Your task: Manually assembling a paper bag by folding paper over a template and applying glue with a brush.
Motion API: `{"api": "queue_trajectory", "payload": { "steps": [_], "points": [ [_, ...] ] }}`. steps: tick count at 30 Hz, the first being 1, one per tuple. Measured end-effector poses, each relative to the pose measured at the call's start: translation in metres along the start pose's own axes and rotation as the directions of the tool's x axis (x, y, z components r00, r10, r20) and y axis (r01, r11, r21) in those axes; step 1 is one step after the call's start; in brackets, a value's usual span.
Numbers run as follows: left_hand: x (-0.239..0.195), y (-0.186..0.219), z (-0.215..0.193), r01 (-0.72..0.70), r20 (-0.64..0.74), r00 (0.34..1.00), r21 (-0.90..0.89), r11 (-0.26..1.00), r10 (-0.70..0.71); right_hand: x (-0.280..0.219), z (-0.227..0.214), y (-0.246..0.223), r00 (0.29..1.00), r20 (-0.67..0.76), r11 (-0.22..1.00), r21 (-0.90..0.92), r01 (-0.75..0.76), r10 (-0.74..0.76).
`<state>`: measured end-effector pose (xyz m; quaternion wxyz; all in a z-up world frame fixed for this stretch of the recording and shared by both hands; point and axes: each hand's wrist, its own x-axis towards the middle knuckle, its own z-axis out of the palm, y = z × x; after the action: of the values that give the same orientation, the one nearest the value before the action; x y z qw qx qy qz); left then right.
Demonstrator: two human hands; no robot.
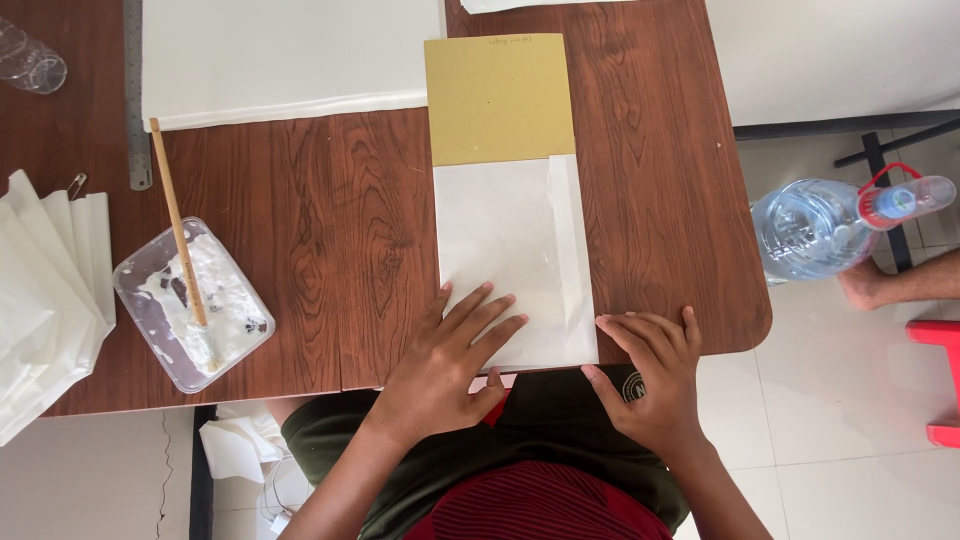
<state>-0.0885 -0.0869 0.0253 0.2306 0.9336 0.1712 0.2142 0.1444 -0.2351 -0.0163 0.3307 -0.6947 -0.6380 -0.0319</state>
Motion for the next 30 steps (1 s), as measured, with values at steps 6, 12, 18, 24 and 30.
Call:
{"api": "queue_trajectory", "payload": {
  "steps": [6,12,18,24,30],
  "points": [
    [-0.005,-0.006,0.002,-0.023,-0.020,0.999,0.046,0.999,0.024,-0.001,0.005,0.002,0.998,-0.059,0.999,0.042,0.005,-0.002],
    [-0.012,0.001,0.021,-0.126,-0.132,0.973,0.392,0.911,0.191,0.000,0.012,-0.008,0.946,-0.239,0.974,-0.118,0.195,-0.218],
    [-0.012,0.004,0.035,0.010,-0.193,0.976,0.490,0.872,0.097,-0.010,0.028,0.004,0.913,-0.346,0.975,-0.119,0.186,-0.216],
    [-0.010,0.005,0.057,0.013,-0.427,0.868,0.531,0.847,0.254,-0.014,0.041,0.008,0.840,-0.526,0.989,-0.030,0.142,-0.136],
    [0.008,0.024,0.053,0.096,-0.496,0.840,0.537,0.838,0.221,0.008,0.021,-0.031,0.950,-0.298,0.996,-0.049,0.081,-0.092]
  ]
}}
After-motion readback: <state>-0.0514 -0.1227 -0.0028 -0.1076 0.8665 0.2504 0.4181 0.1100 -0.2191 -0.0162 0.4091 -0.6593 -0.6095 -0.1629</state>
